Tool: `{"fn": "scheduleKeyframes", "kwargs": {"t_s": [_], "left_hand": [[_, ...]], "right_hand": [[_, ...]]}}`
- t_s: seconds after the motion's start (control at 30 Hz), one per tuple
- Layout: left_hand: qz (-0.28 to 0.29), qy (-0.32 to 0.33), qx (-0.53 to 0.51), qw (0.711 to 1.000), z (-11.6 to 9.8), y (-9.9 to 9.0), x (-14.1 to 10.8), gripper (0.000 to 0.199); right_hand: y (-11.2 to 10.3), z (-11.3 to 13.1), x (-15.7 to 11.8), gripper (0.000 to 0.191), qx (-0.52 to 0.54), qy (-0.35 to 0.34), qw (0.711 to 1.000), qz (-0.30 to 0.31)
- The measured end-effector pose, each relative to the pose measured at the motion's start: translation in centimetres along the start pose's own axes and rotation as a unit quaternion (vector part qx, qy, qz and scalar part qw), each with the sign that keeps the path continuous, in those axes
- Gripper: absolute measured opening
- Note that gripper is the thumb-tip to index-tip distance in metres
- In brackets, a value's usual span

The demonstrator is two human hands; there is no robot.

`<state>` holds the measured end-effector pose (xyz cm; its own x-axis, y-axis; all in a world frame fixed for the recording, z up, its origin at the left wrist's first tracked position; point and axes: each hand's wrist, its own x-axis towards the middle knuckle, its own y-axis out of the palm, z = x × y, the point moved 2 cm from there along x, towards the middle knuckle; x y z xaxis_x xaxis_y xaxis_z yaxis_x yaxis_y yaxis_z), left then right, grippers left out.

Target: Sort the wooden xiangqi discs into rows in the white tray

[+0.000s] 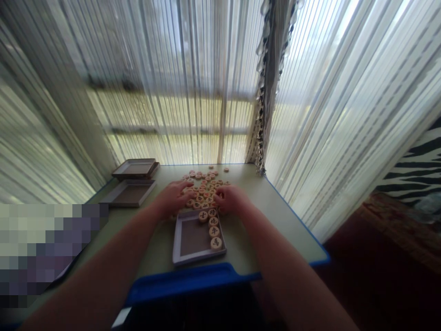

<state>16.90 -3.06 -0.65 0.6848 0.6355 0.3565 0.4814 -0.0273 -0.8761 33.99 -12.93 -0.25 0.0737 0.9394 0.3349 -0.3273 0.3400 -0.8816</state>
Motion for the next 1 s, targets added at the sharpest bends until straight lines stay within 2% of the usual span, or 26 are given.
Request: {"fn": "scheduleKeyframes", "kwargs": {"t_s": [0.13,0.3,0.4,0.5,0.67,0.8,1.0], "left_hand": [[-0.007,-0.021,0.023,0.999,1.3,1.3,0.5,0.041],[-0.012,-0.033,0.017,0.999,1.9,1.3,0.6,0.035],[-0.033,-0.063,-0.02,0.997,2.5,1.2,0.9,0.036],[-0.034,-0.107,-0.058,0.992,3.4,1.3,1.3,0.035],[-0.044,-0.153,-0.097,0.982,4.6,1.7,1.9,0.032],[-0.051,-0.173,-0.127,0.975,5.1,1.9,2.1,0.032],[-0.061,-0.173,-0.138,0.973,5.4,2.2,2.3,0.031]], "right_hand": [[0.4,1.2,-0.3,0.023,0.033,-0.035,0.999,-0.023],[0.7,1.5,0.0,0.025,0.074,-0.03,0.996,-0.035],[0.7,1.3,2.0,0.023,0.078,-0.032,0.996,-0.012],[1.1,1.4,5.2,0.022,0.044,-0.043,0.998,0.014],[3.6,1.8,9.6,0.025,0.0,-0.08,0.995,0.063],[5.1,2.0,10.3,0.025,-0.006,-0.096,0.993,0.062],[5.5,1.5,10.3,0.03,0.006,-0.087,0.994,0.072]]}}
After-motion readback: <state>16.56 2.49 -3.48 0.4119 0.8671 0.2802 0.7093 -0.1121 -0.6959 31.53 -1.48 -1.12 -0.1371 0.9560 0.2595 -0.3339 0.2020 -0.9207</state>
